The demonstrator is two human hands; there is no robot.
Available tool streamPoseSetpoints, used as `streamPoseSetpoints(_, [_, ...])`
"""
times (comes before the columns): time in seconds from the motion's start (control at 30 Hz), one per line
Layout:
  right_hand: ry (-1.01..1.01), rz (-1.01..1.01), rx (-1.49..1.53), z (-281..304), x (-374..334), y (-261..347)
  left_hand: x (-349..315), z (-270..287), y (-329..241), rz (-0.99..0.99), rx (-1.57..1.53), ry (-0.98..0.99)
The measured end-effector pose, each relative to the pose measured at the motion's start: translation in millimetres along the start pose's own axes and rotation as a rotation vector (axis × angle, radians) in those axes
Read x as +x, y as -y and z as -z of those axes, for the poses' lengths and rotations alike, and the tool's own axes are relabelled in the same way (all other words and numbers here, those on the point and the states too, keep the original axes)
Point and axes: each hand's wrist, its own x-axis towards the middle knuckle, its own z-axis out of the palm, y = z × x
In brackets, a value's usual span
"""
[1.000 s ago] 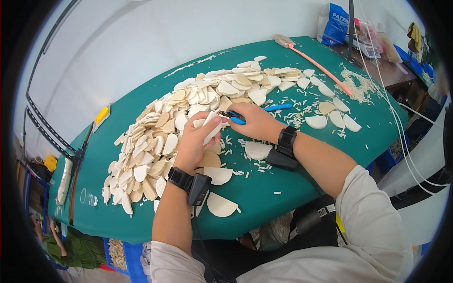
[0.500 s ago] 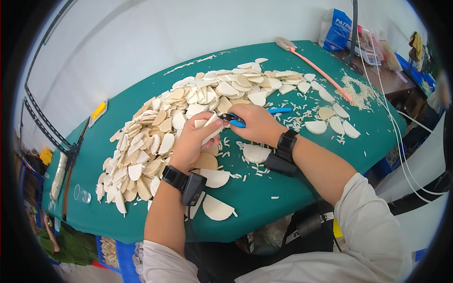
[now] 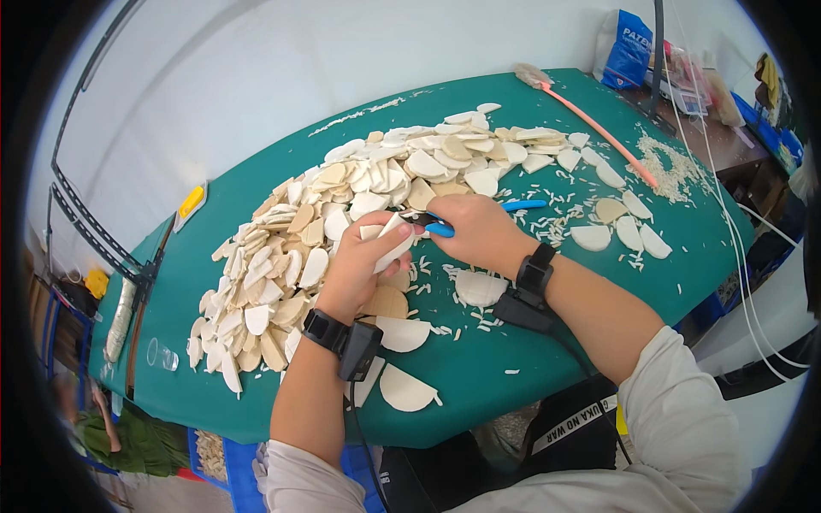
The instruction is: Use a pair of side cutters to trim excess material or shape small semi-circular wooden pieces on a workbench.
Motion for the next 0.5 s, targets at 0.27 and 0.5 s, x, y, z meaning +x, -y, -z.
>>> streamPoseSetpoints(0.27, [-0.035,0.03,-0.064,-2.7,-1.7,-4.5,-1.8,-5.6,2.7,-0.041,-0.056,0.0])
streamPoseSetpoints(0.5, [-0.045,0.07,-0.023,2.1,-5.0,-1.4,-4.4,-7.1,4.0,-0.046,-0.015,-0.006])
